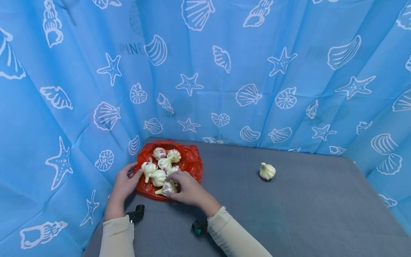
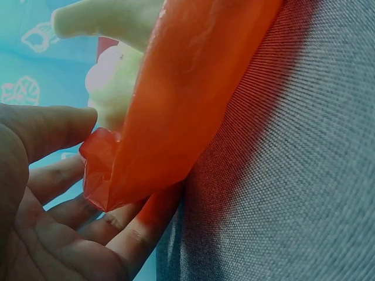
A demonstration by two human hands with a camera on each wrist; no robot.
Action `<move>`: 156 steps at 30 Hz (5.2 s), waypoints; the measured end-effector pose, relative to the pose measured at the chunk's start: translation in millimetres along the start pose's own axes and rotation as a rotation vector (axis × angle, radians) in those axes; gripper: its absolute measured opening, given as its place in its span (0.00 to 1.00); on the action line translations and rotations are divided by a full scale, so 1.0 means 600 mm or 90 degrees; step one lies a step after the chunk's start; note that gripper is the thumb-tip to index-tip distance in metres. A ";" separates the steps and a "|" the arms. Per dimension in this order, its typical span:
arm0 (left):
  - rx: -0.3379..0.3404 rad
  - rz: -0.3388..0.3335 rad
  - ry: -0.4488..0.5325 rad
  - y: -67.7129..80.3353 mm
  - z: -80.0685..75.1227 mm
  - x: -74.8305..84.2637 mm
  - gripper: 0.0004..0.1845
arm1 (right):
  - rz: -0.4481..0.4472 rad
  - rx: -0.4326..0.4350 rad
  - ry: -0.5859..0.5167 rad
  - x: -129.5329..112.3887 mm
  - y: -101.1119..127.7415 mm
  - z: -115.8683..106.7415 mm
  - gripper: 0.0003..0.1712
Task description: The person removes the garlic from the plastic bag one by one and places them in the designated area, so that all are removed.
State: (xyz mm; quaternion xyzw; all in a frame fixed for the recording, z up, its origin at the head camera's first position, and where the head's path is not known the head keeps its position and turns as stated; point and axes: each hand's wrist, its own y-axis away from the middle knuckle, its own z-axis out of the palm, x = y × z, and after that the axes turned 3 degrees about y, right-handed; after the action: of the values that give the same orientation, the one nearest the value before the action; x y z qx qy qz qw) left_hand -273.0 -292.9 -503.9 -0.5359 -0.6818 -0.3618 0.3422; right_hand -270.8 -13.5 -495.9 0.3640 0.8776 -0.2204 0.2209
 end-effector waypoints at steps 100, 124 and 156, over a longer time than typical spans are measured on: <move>0.001 -0.006 -0.007 -0.002 0.003 -0.001 0.36 | 0.220 0.217 -0.103 0.228 0.187 -0.194 0.26; -0.003 -0.009 -0.016 0.000 0.001 -0.003 0.36 | 0.238 0.208 -0.032 0.239 0.196 -0.195 0.24; 0.000 -0.005 -0.010 -0.002 0.002 -0.003 0.36 | 0.241 0.209 -0.040 0.231 0.191 -0.196 0.19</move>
State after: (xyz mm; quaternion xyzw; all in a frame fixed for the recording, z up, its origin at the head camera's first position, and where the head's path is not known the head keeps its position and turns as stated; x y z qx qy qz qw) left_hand -273.8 -292.8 -505.9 -0.5363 -0.6865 -0.3588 0.3352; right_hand -301.6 199.0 -502.8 0.5456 0.7391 -0.3260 0.2231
